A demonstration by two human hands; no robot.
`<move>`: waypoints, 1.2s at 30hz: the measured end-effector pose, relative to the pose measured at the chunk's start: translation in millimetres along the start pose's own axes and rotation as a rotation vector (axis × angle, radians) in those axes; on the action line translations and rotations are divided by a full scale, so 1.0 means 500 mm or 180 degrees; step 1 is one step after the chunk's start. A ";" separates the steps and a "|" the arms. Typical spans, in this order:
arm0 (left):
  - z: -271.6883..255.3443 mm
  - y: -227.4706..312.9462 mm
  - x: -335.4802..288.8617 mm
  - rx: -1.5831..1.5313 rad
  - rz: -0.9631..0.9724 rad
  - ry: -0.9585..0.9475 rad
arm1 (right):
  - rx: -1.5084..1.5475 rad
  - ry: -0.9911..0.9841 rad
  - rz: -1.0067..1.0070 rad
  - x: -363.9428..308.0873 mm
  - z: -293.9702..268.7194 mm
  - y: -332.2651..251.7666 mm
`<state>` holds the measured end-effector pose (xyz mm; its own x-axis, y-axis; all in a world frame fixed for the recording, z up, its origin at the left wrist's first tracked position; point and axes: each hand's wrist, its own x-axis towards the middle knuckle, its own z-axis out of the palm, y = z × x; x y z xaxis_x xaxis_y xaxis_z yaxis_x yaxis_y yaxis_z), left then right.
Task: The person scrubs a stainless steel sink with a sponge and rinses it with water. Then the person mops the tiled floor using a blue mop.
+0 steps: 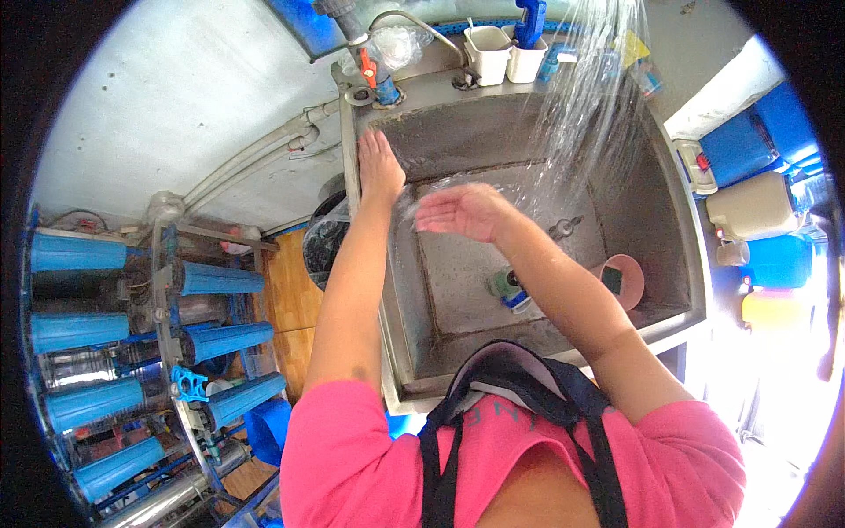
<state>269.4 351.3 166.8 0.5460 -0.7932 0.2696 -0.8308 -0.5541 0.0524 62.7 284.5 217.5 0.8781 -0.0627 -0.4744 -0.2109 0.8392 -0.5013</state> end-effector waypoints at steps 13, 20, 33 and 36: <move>-0.247 0.236 -0.625 -0.0310 -0.0640 -0.1506 | 0.0562 0.0841 -0.1145 -0.084 -0.129 -0.040; -0.318 0.207 -0.665 -0.1115 -0.0173 -0.0604 | -0.0481 -0.0270 -0.0013 -0.075 -0.045 0.060; -0.361 0.317 -0.682 -0.0312 -0.0720 -0.1111 | -0.0152 -0.0560 0.0064 -0.083 -0.108 0.108; -0.359 0.309 -0.683 -0.0907 -0.0660 -0.0916 | -0.0348 -0.0269 -0.0660 -0.112 -0.116 0.032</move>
<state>-64.7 582.2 255.3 0.6783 -0.7331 -0.0506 -0.6752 -0.6489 0.3506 -14.7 270.0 194.0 0.9392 -0.1783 -0.2935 -0.0637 0.7493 -0.6592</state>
